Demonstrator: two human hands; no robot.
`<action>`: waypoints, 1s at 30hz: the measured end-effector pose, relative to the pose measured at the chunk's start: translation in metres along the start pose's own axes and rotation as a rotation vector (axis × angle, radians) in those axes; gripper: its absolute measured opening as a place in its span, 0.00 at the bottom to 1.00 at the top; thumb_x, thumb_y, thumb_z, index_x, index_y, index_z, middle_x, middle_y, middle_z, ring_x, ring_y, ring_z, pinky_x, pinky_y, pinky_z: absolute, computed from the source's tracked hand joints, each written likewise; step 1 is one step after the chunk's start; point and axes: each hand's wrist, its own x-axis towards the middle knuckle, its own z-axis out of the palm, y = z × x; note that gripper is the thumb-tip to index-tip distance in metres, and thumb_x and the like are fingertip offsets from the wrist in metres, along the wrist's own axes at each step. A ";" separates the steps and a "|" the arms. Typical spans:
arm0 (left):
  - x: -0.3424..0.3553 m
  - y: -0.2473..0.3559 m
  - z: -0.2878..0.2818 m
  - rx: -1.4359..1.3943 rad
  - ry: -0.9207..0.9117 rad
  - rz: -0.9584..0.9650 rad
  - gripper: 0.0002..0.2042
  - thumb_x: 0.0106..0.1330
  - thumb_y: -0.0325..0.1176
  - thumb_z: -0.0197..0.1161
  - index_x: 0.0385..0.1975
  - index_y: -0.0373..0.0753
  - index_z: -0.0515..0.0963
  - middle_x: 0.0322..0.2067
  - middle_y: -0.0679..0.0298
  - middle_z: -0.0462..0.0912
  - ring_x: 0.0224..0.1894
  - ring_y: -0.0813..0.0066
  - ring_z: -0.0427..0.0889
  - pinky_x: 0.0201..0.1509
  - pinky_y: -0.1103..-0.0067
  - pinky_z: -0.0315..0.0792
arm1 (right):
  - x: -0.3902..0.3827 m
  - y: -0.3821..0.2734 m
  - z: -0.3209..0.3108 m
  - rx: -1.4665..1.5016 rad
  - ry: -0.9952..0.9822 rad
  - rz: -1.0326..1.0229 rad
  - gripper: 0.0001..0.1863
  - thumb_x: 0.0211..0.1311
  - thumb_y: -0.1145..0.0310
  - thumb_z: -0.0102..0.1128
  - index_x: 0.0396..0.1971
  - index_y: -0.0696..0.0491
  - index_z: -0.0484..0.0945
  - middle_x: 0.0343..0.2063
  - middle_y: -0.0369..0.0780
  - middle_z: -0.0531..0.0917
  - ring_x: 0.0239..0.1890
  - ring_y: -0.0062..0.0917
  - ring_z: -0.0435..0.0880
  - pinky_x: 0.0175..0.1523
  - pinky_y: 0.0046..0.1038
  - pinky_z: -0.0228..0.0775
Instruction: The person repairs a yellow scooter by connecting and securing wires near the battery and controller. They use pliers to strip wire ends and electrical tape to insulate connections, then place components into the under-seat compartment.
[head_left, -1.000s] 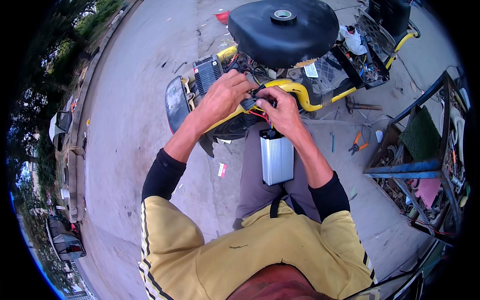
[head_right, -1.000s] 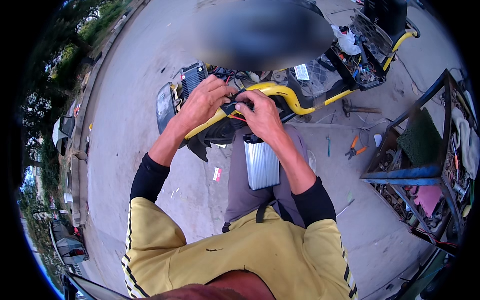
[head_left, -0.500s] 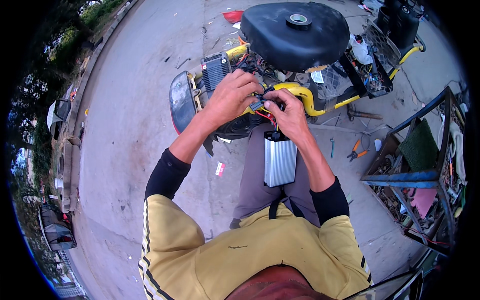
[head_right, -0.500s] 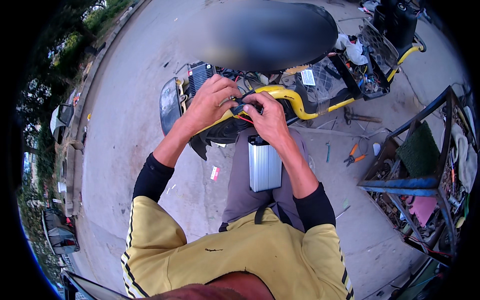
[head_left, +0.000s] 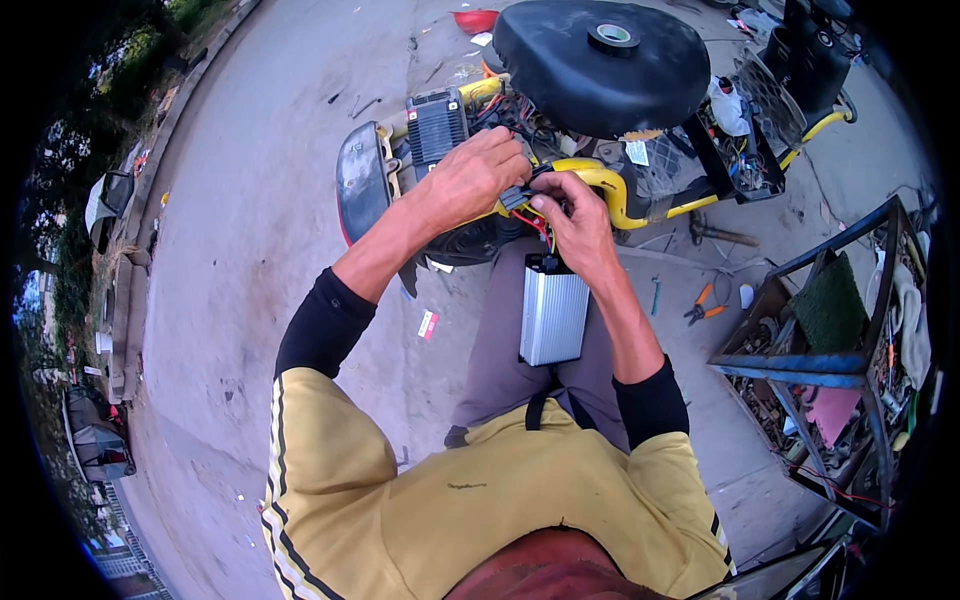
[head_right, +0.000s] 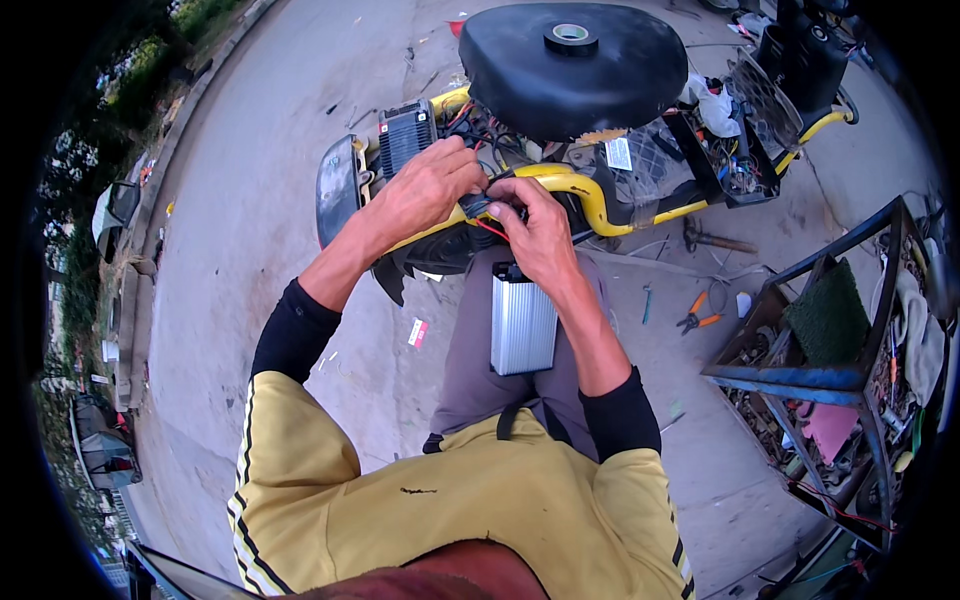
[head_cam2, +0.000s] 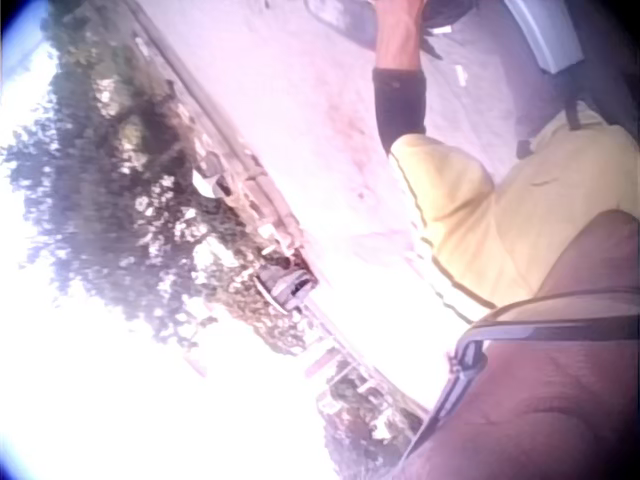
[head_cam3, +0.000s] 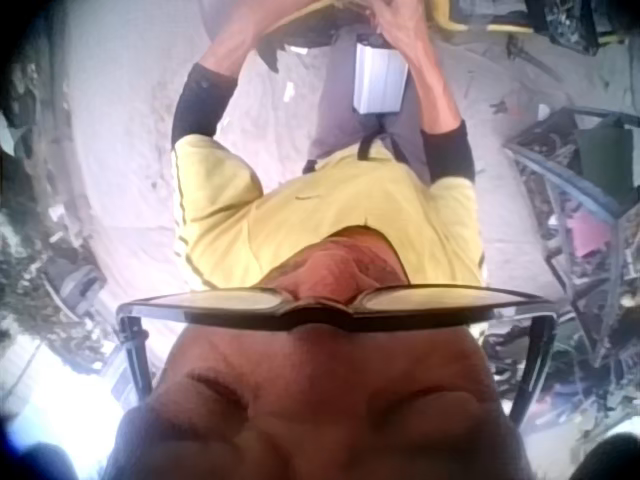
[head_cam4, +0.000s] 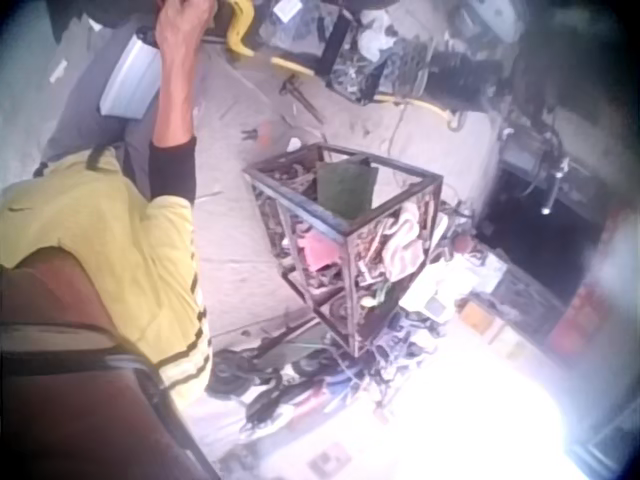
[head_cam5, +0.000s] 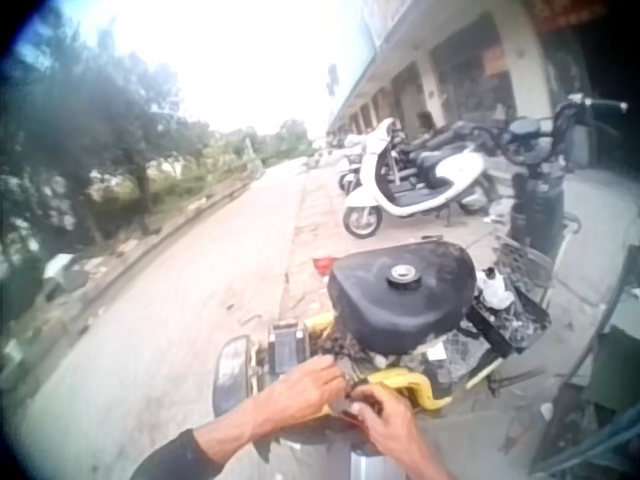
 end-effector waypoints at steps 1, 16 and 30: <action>0.002 0.003 -0.002 -0.041 -0.008 -0.038 0.07 0.62 0.22 0.69 0.39 0.36 0.84 0.39 0.59 0.80 0.46 0.57 0.79 0.54 0.65 0.76 | 0.000 0.001 -0.001 -0.015 0.004 -0.032 0.11 0.69 0.80 0.69 0.49 0.60 0.83 0.43 0.42 0.87 0.43 0.28 0.88 0.53 0.30 0.80; -0.042 0.053 0.022 -0.213 0.282 -0.474 0.07 0.69 0.27 0.73 0.42 0.33 0.84 0.39 0.58 0.83 0.41 0.59 0.87 0.45 0.67 0.80 | -0.003 0.016 -0.001 0.182 -0.053 0.026 0.12 0.70 0.80 0.67 0.51 0.59 0.84 0.45 0.39 0.87 0.47 0.23 0.87 0.54 0.28 0.79; -0.043 0.093 0.069 -1.215 0.660 -1.021 0.05 0.76 0.27 0.71 0.44 0.33 0.84 0.27 0.70 0.83 0.26 0.85 0.76 0.29 0.84 0.70 | 0.002 -0.001 0.006 -0.041 -0.007 -0.107 0.06 0.72 0.75 0.67 0.44 0.59 0.87 0.43 0.39 0.84 0.47 0.27 0.86 0.53 0.30 0.78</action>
